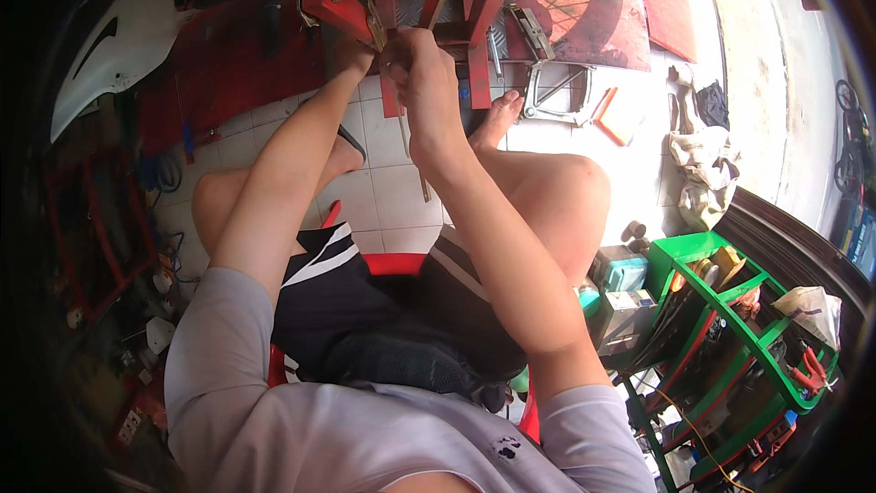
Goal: The person sits on a stool and works on a mechanical assembly clamped in a red vise. They use a wrench to loosen and tighten bolts, remove a metal rod, and manipulate various small components within the assembly.
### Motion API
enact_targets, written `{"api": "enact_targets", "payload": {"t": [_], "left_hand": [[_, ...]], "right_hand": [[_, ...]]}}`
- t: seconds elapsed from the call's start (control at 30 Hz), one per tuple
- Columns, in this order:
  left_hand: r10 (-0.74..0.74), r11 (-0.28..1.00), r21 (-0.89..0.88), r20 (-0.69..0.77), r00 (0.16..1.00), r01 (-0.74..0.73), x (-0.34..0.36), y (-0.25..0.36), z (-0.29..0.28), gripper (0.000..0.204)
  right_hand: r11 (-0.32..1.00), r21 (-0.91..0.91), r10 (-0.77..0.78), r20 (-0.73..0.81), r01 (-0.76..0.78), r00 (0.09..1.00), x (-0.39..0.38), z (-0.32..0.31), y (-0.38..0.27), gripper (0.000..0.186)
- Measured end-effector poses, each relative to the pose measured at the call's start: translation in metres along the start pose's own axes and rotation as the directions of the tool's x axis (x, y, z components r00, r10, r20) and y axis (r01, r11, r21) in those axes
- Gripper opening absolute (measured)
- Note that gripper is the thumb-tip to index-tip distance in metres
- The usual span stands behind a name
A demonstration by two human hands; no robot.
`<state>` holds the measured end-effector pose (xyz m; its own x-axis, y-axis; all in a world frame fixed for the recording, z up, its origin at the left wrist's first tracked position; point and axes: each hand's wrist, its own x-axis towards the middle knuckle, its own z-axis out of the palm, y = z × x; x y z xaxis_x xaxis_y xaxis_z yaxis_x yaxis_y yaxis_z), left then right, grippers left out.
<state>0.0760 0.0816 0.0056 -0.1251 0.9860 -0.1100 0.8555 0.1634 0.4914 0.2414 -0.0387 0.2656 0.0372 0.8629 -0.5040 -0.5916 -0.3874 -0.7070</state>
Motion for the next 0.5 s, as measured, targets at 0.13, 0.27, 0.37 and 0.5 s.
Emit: {"api": "enact_targets", "payload": {"t": [0.13,0.27,0.37,0.5], "left_hand": [[0.054,0.999,-0.003,-0.038,0.998,-0.054,0.000,-0.009,0.002,0.020],[0.149,0.979,0.130,0.049,0.988,-0.154,-0.008,-0.013,-0.025,0.017],[0.247,0.962,0.096,0.099,0.964,-0.257,-0.029,0.006,-0.069,0.018],[0.077,0.997,-0.014,0.318,0.945,-0.077,-0.056,0.040,-0.149,0.016]], "right_hand": [[0.997,-0.077,-0.013,0.020,0.015,1.000,0.001,0.004,0.002,0.026],[0.978,-0.207,0.017,0.095,0.004,0.995,0.004,0.002,0.000,0.025],[0.959,-0.279,0.083,0.092,-0.054,0.992,0.007,-0.006,-0.003,0.036],[0.956,-0.287,0.102,0.142,-0.058,0.985,0.009,0.001,0.010,0.036]]}}
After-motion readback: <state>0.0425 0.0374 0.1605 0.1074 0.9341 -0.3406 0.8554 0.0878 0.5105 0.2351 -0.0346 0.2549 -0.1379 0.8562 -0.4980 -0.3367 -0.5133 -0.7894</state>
